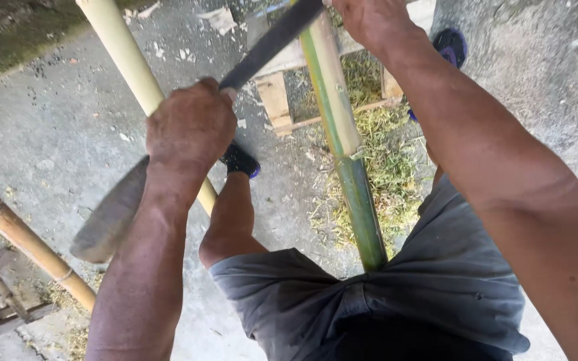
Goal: Shaving outer layer of a bamboo stalk using a large blade.
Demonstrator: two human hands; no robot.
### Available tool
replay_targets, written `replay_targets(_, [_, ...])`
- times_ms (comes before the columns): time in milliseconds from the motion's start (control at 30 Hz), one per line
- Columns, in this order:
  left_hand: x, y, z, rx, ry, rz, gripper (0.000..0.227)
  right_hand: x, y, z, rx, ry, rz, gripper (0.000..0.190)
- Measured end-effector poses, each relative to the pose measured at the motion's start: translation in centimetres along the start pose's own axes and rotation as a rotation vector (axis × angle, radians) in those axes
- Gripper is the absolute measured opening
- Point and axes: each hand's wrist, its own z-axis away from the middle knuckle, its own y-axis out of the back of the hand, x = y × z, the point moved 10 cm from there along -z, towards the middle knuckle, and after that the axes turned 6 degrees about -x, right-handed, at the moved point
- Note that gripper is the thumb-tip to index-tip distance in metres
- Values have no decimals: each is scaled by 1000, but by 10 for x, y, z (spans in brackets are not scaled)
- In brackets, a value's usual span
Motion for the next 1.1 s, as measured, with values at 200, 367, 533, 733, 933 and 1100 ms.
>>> replay_targets(200, [-9,-11,-15,76,-103,-76,41,-47,40,33,340,382,49,21])
replay_targets(367, [-4,-26,9,-138,-44,-99,50,-45,35,38,275,364,-62,20])
replay_targets(533, [-10,-50,23,-106,-27,6,42,-32,5,62,290,293,-37,44])
replay_targets(733, [-15,-54,26,-68,-49,83,41,-24,-6,56,251,280,-12,47])
replay_targets(933, [-13,-96,39,-265,-132,32,45,-35,-11,109,73,273,92,22])
replay_targets(1100, [-9,-129,39,-158,-368,-25,46,-46,-2,142,318,388,257,31])
